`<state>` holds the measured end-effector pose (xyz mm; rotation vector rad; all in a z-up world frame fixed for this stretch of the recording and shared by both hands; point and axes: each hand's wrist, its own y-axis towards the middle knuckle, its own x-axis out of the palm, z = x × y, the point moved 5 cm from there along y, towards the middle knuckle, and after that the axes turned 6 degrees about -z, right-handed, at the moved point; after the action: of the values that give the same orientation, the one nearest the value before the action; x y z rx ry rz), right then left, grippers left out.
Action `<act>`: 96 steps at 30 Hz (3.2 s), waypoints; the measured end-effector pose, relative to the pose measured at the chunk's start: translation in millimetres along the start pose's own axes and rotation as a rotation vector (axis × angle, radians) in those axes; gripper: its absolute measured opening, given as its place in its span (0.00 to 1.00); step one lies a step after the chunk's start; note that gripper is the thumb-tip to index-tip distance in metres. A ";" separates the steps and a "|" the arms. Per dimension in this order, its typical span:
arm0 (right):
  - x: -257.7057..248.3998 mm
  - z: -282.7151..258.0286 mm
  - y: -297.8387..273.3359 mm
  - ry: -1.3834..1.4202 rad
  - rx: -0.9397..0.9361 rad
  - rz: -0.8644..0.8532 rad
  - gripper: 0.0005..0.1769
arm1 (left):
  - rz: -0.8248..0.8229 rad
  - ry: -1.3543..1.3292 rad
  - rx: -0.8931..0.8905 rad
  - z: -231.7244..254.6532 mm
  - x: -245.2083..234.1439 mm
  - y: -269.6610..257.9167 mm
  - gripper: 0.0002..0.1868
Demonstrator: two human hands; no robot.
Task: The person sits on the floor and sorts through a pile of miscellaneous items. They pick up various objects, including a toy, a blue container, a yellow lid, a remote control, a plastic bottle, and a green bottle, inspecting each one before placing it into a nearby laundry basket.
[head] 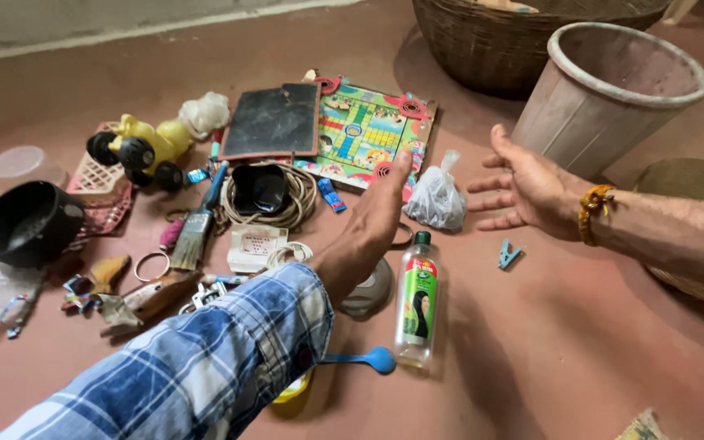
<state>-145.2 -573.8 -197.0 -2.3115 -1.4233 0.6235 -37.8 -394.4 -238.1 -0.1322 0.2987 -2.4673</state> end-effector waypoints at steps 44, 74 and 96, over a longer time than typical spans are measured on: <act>28.1 113.4 72.6 -0.130 0.236 -0.194 0.30 | 0.114 0.270 0.234 -98.9 34.4 50.5 0.38; 109.5 -103.6 -21.5 0.176 -0.412 -0.465 0.13 | 0.266 0.752 0.128 50.9 -76.4 -82.3 0.36; 147.4 -107.6 -93.5 -1.469 -0.760 -0.125 0.24 | 0.553 1.906 0.785 122.0 -146.6 -168.9 0.21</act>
<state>-98.2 -408.2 -85.6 -2.0578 -2.6929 2.3533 -1.4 -196.8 -81.5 2.2332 0.0387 -1.2144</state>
